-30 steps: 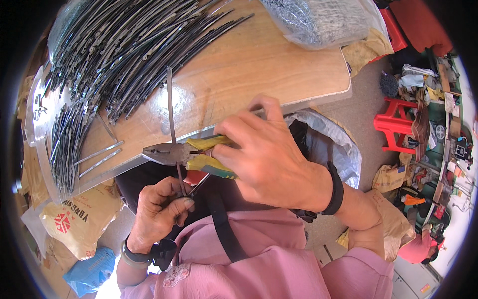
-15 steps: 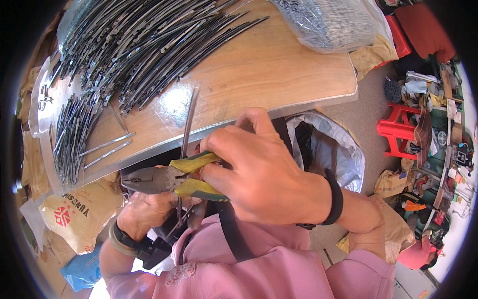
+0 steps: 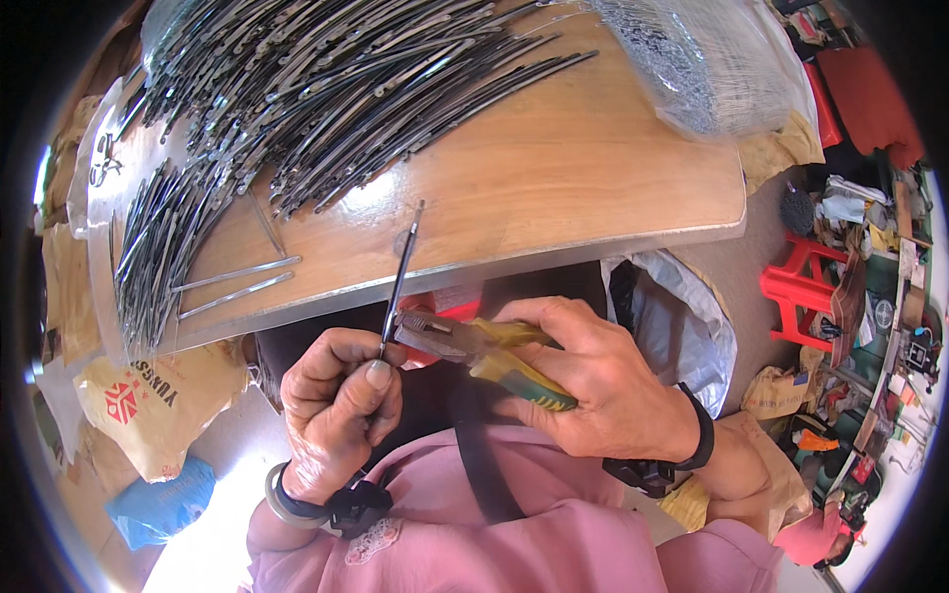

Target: The person cuts thin metal rods using pliers and gathers them into a bundle. They then place the bundle into a basket on the floor.

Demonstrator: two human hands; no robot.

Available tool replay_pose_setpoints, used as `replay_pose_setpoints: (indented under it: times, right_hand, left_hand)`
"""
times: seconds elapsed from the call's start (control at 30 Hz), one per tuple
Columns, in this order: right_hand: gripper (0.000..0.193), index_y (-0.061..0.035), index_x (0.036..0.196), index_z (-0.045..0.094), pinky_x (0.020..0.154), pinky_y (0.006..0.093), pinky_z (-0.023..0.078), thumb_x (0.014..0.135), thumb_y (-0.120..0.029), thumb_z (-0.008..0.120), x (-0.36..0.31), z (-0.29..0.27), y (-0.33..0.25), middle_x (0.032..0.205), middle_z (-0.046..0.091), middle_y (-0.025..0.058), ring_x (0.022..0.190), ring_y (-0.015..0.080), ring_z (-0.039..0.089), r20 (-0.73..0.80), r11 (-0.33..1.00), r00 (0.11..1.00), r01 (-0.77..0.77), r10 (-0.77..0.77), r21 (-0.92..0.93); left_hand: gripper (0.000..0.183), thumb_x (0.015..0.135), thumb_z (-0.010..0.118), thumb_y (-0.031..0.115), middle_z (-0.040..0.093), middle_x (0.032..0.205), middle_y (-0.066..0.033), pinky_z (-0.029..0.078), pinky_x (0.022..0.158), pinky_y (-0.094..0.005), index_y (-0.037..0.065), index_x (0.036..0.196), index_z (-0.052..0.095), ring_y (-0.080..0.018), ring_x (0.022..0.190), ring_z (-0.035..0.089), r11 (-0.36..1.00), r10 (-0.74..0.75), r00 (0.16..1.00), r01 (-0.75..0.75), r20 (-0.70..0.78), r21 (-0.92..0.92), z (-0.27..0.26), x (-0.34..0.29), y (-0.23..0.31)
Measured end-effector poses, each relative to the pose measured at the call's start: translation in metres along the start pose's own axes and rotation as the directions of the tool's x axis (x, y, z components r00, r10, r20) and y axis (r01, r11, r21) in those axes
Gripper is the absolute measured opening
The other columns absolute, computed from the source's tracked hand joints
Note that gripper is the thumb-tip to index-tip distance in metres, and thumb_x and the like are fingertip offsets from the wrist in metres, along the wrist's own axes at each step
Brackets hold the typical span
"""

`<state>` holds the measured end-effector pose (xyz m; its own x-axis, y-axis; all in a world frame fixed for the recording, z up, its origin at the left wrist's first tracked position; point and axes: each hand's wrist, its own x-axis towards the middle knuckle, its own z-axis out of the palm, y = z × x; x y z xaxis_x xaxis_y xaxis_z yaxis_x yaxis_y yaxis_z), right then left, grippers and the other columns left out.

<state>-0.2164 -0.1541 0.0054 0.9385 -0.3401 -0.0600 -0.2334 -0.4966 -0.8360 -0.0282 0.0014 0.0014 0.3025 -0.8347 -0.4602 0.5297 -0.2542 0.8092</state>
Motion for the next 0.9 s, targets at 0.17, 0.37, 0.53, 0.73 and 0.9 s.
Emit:
replay_pose_setpoints:
  times: [0.17, 0.37, 0.53, 0.73, 0.9]
  right_hand:
    - [0.041, 0.0005, 0.103, 0.068, 0.083, 0.0394, 0.053, 0.067, -0.015, 0.081, 0.002, 0.004, -0.005, 0.113, 0.058, 0.0141, 0.100, 0.0326, 0.061, 0.084, 0.998, 0.995, 0.048, -0.044, -0.041]
    - [0.029, 0.0027, 0.089, 0.057, 0.061, 0.0357, 0.052, 0.073, -0.017, 0.071, 0.009, 0.017, -0.005, 0.091, 0.051, 0.0162, 0.083, 0.0294, 0.060, 0.138, 0.945, 0.975, 0.206, -0.176, -0.252]
    - [0.031, 0.0043, 0.092, 0.059, 0.068, 0.0371, 0.052, 0.080, -0.023, 0.069, 0.052, 0.010, -0.018, 0.093, 0.055, 0.0176, 0.088, 0.0304, 0.061, 0.161, 0.959, 0.973, 0.198, -0.167, -0.201]
    - [0.033, -0.0007, 0.107, 0.066, 0.067, 0.0391, 0.053, 0.082, -0.020, 0.072, 0.064, -0.070, 0.000, 0.105, 0.062, 0.0178, 0.081, 0.0322, 0.065, -0.132, 0.926, 0.969, 0.151, -0.207, -0.346]
    - [0.016, -0.0002, 0.089, 0.064, 0.067, 0.0405, 0.049, 0.074, -0.007, 0.066, 0.144, -0.127, 0.055, 0.087, 0.050, 0.0136, 0.079, 0.0311, 0.055, -0.172, 0.549, 0.864, 0.137, -0.474, -0.825]
  left_hand:
    - [0.013, 0.093, 0.056, -0.005, 0.056, 0.073, 0.0016, 0.036, 0.056, -0.0174, -0.002, 0.105, 0.061, -0.0020, 0.064, 0.043, 0.985, 0.096, 0.995, -0.097, 0.009, 0.142, -0.001, -0.004, -0.002]
    - [0.009, 0.092, 0.053, 0.001, 0.056, 0.063, -0.0028, 0.029, 0.042, -0.0191, -0.002, 0.098, 0.059, -0.0051, 0.046, 0.042, 0.978, 0.070, 0.989, -0.041, -0.134, 0.205, -0.007, -0.008, -0.008]
    - [0.006, 0.095, 0.054, 0.004, 0.053, 0.060, -0.0030, 0.030, 0.041, -0.0207, -0.001, 0.098, 0.053, -0.0071, 0.044, 0.042, 0.985, 0.155, 0.949, -0.128, -0.275, 0.112, -0.018, 0.002, 0.014]
    - [0.011, 0.092, 0.060, 0.010, 0.058, 0.071, -0.0025, 0.025, 0.036, -0.0192, 0.001, 0.099, 0.060, -0.0031, 0.045, 0.042, 0.858, 0.483, 0.751, -0.303, -0.451, 0.414, -0.114, -0.020, 0.020]
    - [0.032, 0.092, 0.058, 0.001, 0.061, 0.107, -0.0154, 0.047, 0.085, -0.0340, -0.004, 0.123, 0.054, -0.0255, 0.094, 0.060, -0.043, 0.805, 0.593, 0.088, -0.018, 0.995, -0.146, 0.010, 0.063]
